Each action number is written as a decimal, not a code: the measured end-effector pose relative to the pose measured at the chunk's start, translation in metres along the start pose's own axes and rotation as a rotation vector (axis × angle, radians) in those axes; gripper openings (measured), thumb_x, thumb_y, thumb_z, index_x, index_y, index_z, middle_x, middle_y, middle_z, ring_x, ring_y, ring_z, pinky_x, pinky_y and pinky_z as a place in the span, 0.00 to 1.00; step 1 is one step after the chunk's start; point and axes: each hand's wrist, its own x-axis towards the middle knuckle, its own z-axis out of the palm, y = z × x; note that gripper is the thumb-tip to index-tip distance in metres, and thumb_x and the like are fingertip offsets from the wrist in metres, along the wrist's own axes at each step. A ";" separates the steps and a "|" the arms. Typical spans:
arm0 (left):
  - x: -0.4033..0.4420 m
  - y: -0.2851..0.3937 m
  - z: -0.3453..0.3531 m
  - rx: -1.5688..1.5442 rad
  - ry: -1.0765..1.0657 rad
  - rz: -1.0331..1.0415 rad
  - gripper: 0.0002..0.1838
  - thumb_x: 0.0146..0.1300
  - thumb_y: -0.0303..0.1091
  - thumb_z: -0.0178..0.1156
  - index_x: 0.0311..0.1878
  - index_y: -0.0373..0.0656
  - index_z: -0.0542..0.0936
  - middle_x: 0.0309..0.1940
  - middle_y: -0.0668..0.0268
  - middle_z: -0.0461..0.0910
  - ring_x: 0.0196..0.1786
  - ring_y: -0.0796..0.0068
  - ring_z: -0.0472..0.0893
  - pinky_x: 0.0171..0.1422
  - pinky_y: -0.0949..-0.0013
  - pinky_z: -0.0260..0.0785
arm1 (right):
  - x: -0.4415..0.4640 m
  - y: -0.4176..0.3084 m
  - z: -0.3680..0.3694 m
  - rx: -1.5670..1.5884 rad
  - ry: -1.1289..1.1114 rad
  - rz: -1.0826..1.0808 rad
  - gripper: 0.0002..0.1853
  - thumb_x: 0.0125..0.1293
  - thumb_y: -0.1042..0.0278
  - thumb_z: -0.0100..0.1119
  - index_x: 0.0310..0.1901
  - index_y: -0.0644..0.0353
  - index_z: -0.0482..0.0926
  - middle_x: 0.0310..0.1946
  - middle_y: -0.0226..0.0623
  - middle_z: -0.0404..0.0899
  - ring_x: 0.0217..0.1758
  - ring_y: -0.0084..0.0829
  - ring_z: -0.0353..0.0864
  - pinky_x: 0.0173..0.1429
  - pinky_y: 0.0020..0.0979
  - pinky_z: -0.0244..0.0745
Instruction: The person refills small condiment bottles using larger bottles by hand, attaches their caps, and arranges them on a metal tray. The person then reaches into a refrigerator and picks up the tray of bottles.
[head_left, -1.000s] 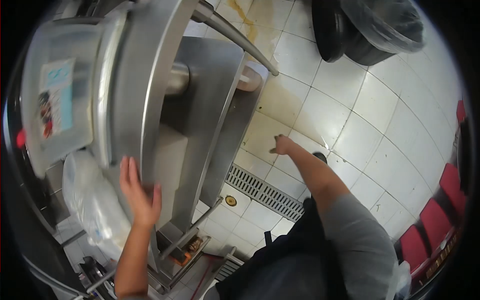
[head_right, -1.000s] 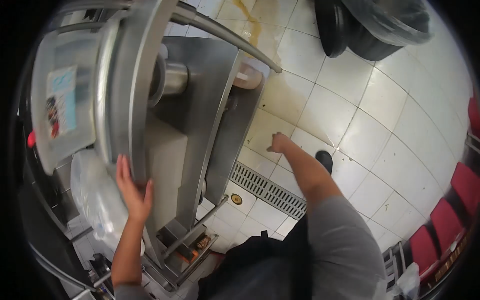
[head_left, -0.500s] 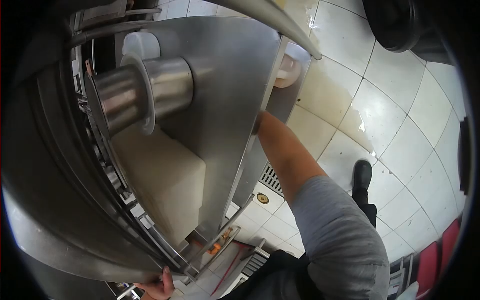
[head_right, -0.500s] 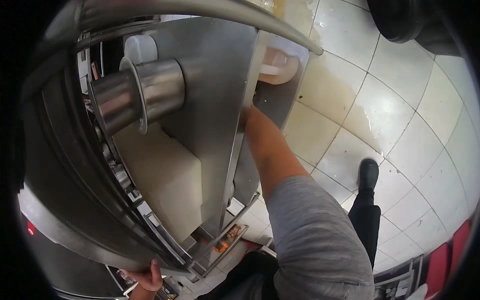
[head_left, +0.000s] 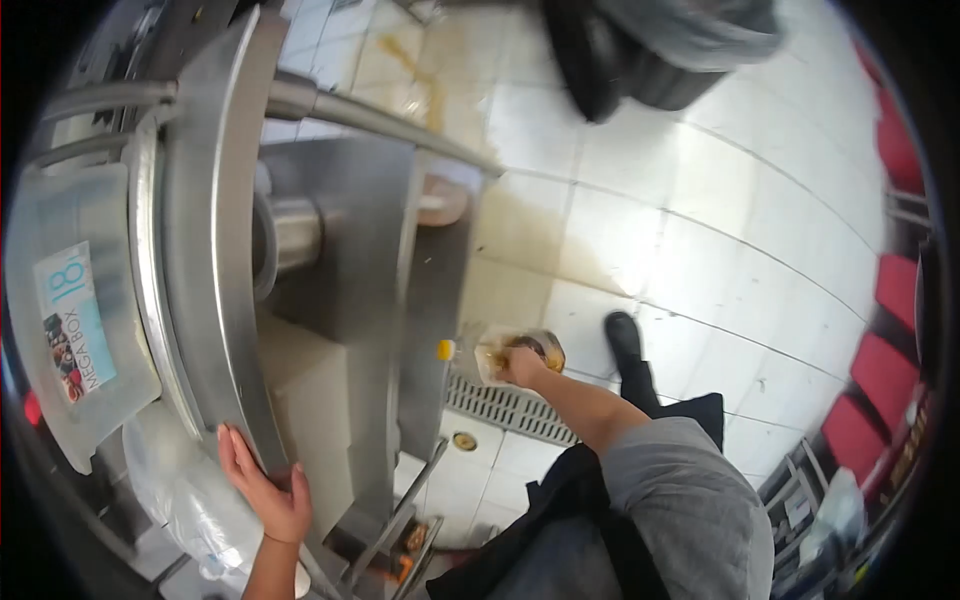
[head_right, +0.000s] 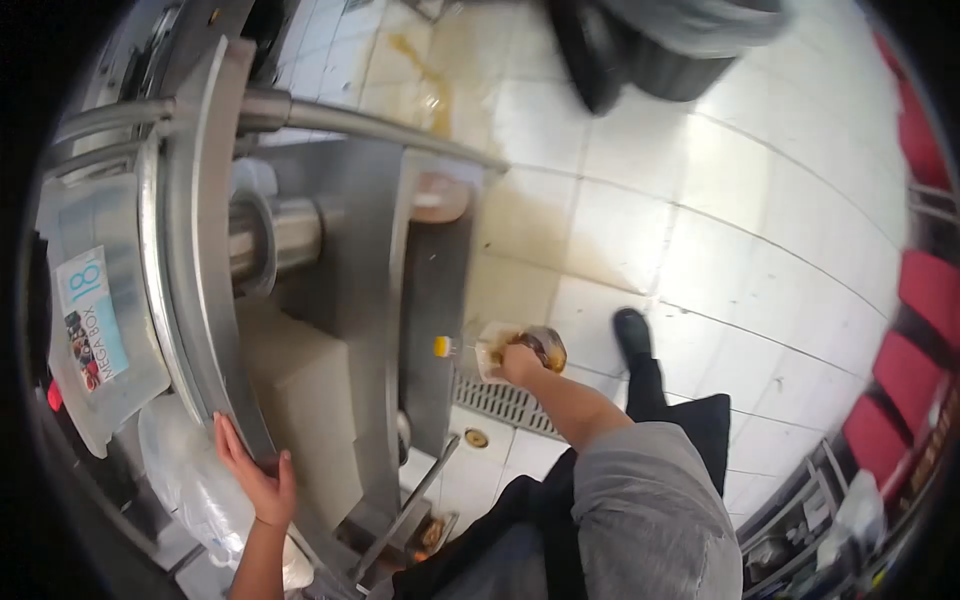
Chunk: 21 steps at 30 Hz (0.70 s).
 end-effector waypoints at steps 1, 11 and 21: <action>0.000 0.004 -0.002 0.002 0.025 0.020 0.46 0.53 0.28 0.60 0.74 0.34 0.49 0.73 0.42 0.46 0.74 0.39 0.48 0.76 0.47 0.42 | -0.048 0.010 -0.033 0.097 0.073 0.018 0.28 0.50 0.46 0.70 0.43 0.63 0.81 0.34 0.47 0.84 0.42 0.46 0.83 0.47 0.41 0.77; -0.039 0.043 -0.001 0.200 0.281 0.053 0.57 0.43 0.29 0.71 0.76 0.49 0.50 0.74 0.50 0.50 0.75 0.47 0.51 0.72 0.42 0.48 | -0.471 -0.040 -0.101 0.153 0.939 -0.418 0.28 0.44 0.49 0.79 0.37 0.60 0.76 0.27 0.37 0.75 0.26 0.32 0.75 0.33 0.30 0.74; -0.250 0.507 -0.150 -0.707 0.252 1.846 0.39 0.45 0.47 0.72 0.62 0.48 0.72 0.55 0.56 0.74 0.54 0.54 0.75 0.56 0.58 0.68 | -0.844 -0.055 0.002 0.401 1.331 -0.240 0.28 0.42 0.46 0.80 0.32 0.60 0.77 0.20 0.31 0.72 0.24 0.21 0.70 0.31 0.27 0.69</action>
